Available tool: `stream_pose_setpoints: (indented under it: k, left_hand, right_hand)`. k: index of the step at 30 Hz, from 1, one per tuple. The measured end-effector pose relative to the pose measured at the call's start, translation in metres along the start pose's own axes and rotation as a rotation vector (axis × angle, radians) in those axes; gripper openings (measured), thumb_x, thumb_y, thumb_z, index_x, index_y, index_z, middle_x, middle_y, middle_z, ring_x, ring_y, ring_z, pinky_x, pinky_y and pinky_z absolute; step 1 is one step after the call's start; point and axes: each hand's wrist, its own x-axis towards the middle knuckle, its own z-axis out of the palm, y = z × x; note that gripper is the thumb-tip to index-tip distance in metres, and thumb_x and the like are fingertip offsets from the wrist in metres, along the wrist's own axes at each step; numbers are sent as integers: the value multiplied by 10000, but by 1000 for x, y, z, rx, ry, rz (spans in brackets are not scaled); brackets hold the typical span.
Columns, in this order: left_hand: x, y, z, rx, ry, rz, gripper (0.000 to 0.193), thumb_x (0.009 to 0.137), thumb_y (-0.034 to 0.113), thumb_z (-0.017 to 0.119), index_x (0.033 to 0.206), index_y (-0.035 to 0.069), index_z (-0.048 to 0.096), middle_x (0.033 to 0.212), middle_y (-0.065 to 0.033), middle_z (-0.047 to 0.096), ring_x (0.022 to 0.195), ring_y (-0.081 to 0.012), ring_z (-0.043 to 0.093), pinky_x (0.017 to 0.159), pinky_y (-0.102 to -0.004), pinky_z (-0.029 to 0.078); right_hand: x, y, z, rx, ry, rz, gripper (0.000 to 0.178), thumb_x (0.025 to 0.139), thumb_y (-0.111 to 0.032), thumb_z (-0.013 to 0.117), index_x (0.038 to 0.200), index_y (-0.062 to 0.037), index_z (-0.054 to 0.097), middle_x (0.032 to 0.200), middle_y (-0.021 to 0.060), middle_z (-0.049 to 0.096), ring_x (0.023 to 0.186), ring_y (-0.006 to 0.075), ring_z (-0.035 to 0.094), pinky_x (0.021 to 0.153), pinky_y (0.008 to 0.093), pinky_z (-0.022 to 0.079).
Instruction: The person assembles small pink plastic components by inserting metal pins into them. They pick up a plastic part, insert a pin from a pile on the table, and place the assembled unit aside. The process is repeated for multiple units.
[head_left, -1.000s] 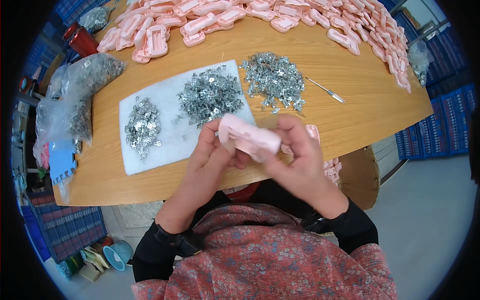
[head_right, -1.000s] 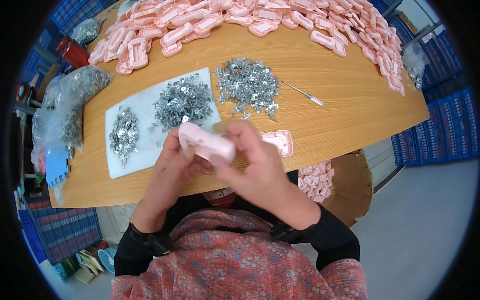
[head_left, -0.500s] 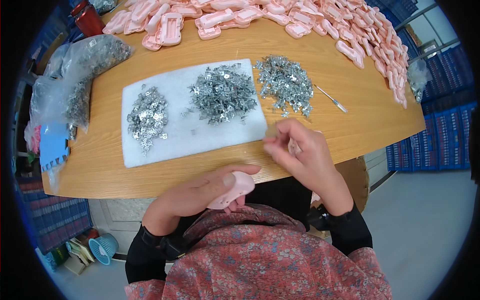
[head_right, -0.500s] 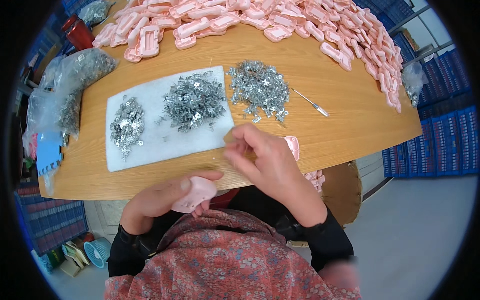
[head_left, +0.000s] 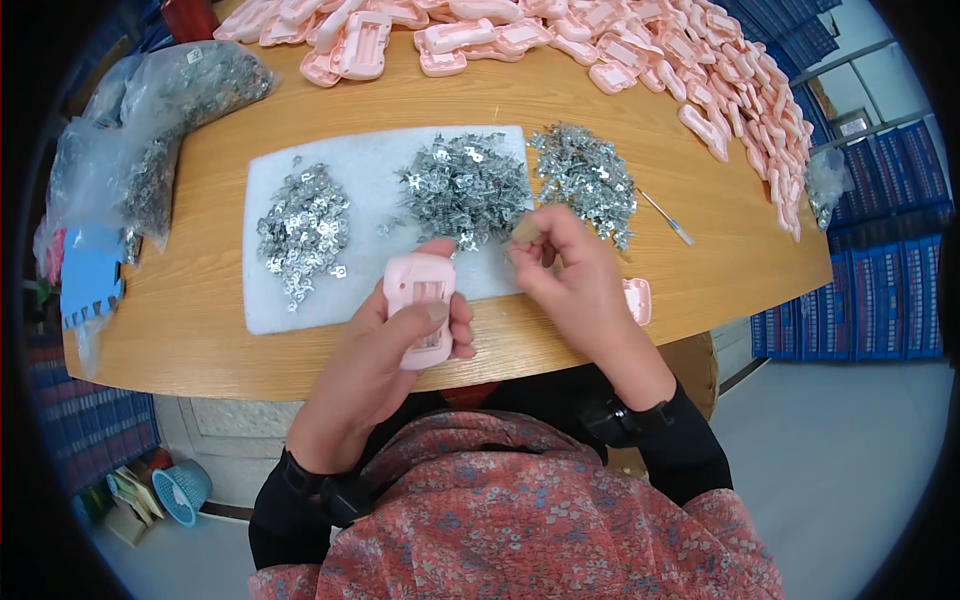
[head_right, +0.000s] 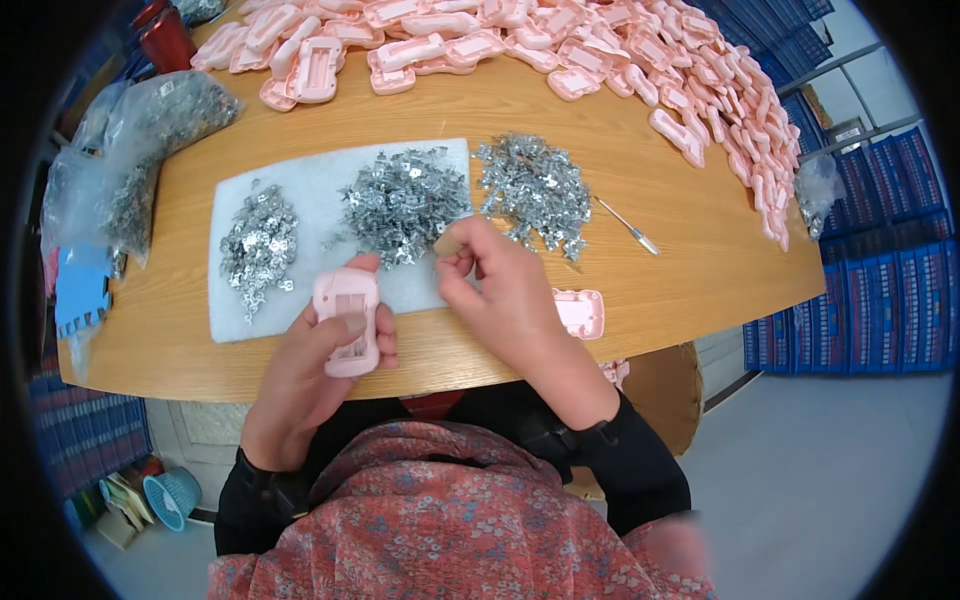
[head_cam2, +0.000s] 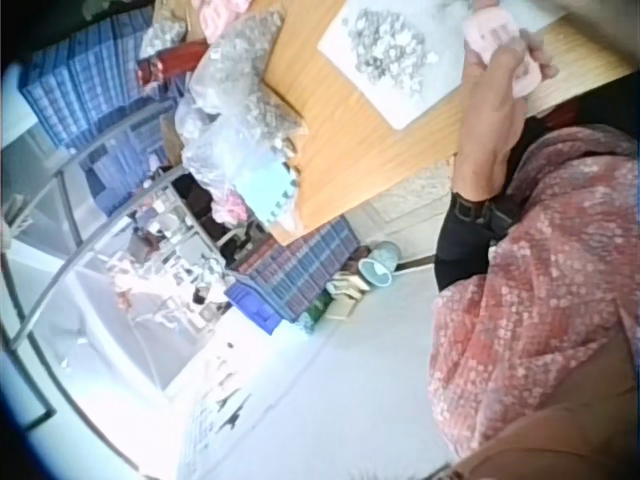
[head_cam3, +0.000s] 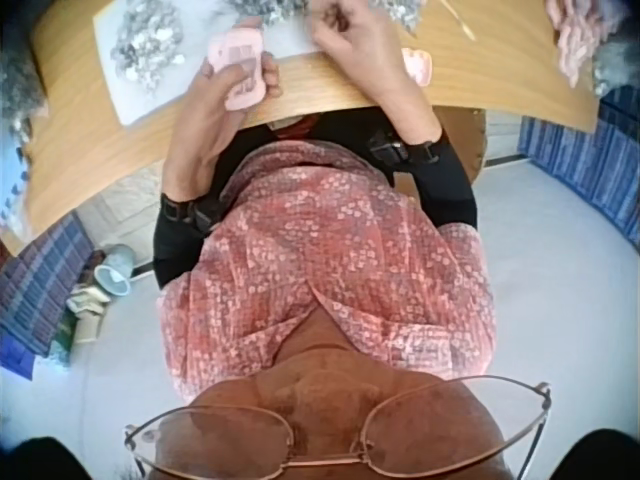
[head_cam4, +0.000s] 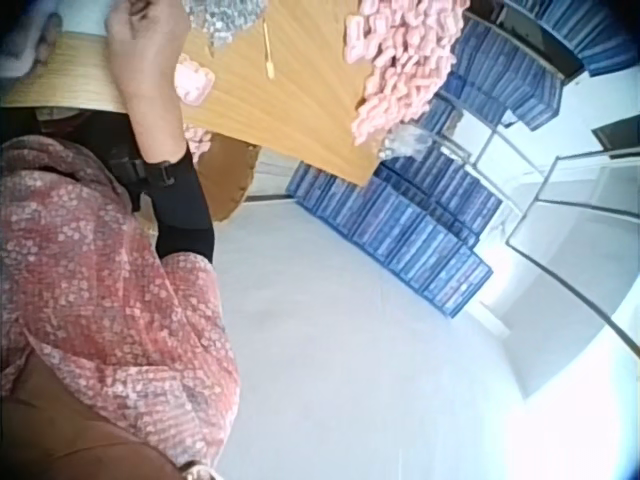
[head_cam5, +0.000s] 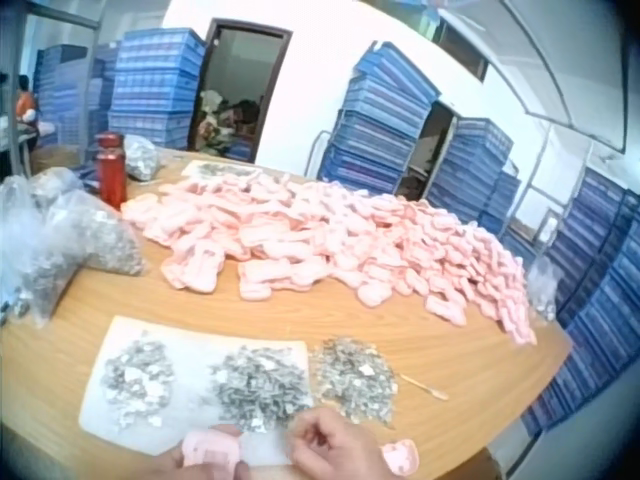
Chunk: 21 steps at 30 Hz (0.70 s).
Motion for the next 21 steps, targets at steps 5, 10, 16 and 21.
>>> stream_pose_setpoints:
  k: [5,10,16,21]
  left_hand:
    - [24,-5,24,62,69,70,566,903,21,596,1435,60,406,1075,-76,600,917,-152,618,803,-315,550]
    - [31,-15,24,258,-5,179,560,900,-2,613,1423,75,429,1090,-48,600,926,-131,614,841,-298,531]
    - [28,-16,34,600,2,250,524,894,-39,592,1390,79,474,1036,-14,586,961,-91,563,837,-258,498]
    - [24,-10,29,162,-79,-43,451,987,146,527,1425,94,434,1028,-64,632,920,-153,631,806,-366,569]
  right_hand:
    - [-14,-4,7,756,1,160,187,921,-6,644,1056,-62,528,922,-2,609,830,50,593,727,231,492]
    - [-23,-10,6,830,-30,162,201,915,-1,641,1074,-53,529,922,-15,601,796,42,574,734,213,482]
    - [-26,-15,-17,299,-170,115,192,890,-18,641,1061,-42,557,882,-40,566,755,30,525,706,202,453]
    - [-31,-16,-23,474,-134,158,208,882,31,615,1049,-50,521,921,-30,549,843,40,513,783,212,432]
